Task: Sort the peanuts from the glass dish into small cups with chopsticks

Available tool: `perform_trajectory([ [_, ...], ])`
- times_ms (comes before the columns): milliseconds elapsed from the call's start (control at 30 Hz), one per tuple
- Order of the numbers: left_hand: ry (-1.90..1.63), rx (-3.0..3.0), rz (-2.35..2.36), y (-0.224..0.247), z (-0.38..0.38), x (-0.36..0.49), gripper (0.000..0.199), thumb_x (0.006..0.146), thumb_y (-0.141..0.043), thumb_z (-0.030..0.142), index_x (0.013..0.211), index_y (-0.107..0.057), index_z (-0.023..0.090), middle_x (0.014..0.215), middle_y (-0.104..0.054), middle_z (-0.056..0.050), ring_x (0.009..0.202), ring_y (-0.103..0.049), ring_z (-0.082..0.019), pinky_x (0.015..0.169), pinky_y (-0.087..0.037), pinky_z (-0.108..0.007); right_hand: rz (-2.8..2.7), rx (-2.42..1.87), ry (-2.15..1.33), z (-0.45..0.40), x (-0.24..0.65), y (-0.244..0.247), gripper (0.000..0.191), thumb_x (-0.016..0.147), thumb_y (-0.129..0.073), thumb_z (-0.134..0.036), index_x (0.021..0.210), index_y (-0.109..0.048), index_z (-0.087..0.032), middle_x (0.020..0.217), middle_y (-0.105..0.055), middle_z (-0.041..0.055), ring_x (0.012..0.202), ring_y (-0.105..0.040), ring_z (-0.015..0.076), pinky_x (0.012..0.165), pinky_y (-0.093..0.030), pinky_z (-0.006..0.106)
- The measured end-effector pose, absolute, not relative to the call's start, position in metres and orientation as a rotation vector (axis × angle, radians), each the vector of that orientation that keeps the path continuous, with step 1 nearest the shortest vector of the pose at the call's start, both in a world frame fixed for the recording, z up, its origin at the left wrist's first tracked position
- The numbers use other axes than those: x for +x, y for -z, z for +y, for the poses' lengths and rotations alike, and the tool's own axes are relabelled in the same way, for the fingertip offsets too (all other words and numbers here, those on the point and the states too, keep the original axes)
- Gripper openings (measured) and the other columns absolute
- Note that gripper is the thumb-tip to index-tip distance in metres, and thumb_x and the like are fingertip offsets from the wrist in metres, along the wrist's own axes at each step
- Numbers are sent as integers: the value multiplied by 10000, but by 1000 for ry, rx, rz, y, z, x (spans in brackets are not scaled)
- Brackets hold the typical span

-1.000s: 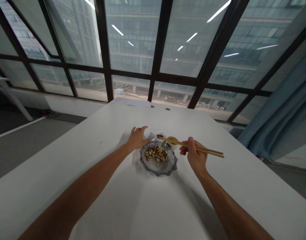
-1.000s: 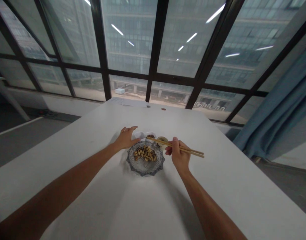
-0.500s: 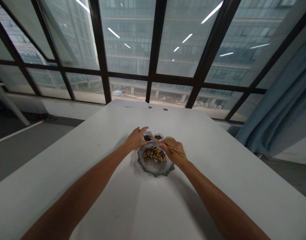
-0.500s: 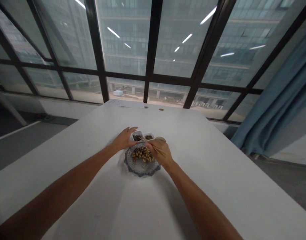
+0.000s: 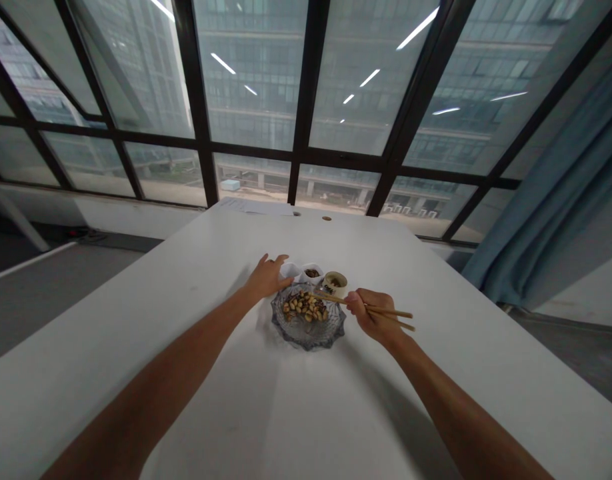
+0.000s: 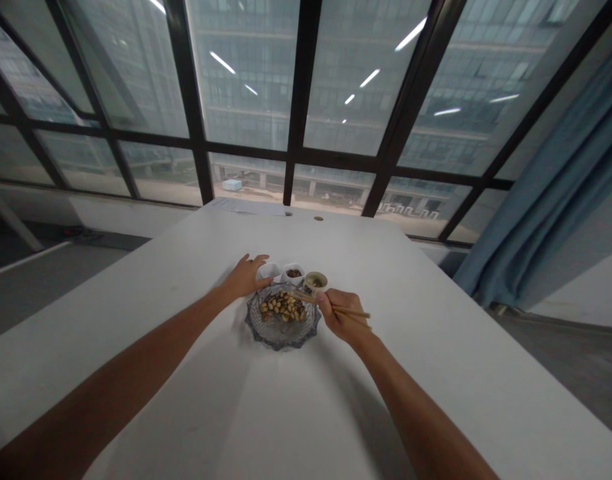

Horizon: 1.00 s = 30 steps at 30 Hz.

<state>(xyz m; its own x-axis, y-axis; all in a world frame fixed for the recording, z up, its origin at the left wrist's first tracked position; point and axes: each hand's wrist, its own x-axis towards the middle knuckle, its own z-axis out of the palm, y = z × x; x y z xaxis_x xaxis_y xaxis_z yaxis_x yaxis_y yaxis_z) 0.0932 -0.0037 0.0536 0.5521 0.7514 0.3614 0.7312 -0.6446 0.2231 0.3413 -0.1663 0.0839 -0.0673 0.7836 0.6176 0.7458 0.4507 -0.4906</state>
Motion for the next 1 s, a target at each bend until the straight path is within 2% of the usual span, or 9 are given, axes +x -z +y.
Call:
perform_trajectory([
  [167,-825,2702,1262,-49,-14,74,587,880,-579,516,1340,-486,163,1258,-661,-151,1230,-584,-290,1197,-226,-532,-1943,-1295,-98,-163,335,-89,606,947,-366,-667,570,-562,-235,507,-541,-1,457,-474,123,506,-387,254],
  [367,-1058,2566,1294,-29,-27,44,525,873,-602,457,1311,-505,183,1430,-530,-153,1335,-485,-286,1154,-351,-488,-1855,-1327,-216,-159,336,-81,593,937,-416,-654,579,-617,-226,534,-632,20,484,-576,147,521,-457,268],
  [533,-1163,2400,1340,-10,-30,36,629,839,-630,487,1364,-438,199,1480,-472,-152,1378,-442,-295,1155,-370,-491,-1321,-1301,-434,-157,335,-69,556,855,-547,-689,652,-660,-184,526,-652,37,417,-593,158,417,-472,273],
  [667,-1178,2314,1352,0,-28,35,697,820,-644,482,1395,-387,182,1476,-472,-173,1379,-447,-309,1147,-379,-509,-842,-1151,-678,-153,339,-59,548,741,-667,-710,657,-607,-172,479,-605,19,367,-534,132,350,-425,249],
  [767,-1168,2275,1352,4,-27,34,723,807,-654,480,1402,-379,175,1458,-488,-180,1369,-461,-315,1138,-389,-509,-727,-1126,-813,-150,345,-53,538,678,-727,-696,642,-578,-181,460,-584,10,351,-514,125,326,-411,241],
  [900,-1174,2215,1370,6,-26,34,773,788,-672,490,1411,-367,150,1445,-494,-200,1352,-478,-328,1125,-396,-511,-820,-1148,-741,-153,347,-49,551,746,-640,-730,654,-577,-191,458,-586,14,343,-517,142,323,-413,261],
  [1000,-1154,2195,1372,6,-27,34,775,790,-664,494,1412,-367,140,1446,-492,-204,1341,-490,-322,1132,-389,-495,-1084,-1227,-404,-165,346,-47,548,868,-502,-698,692,-636,-196,521,-648,37,408,-582,168,400,-476,291],
])
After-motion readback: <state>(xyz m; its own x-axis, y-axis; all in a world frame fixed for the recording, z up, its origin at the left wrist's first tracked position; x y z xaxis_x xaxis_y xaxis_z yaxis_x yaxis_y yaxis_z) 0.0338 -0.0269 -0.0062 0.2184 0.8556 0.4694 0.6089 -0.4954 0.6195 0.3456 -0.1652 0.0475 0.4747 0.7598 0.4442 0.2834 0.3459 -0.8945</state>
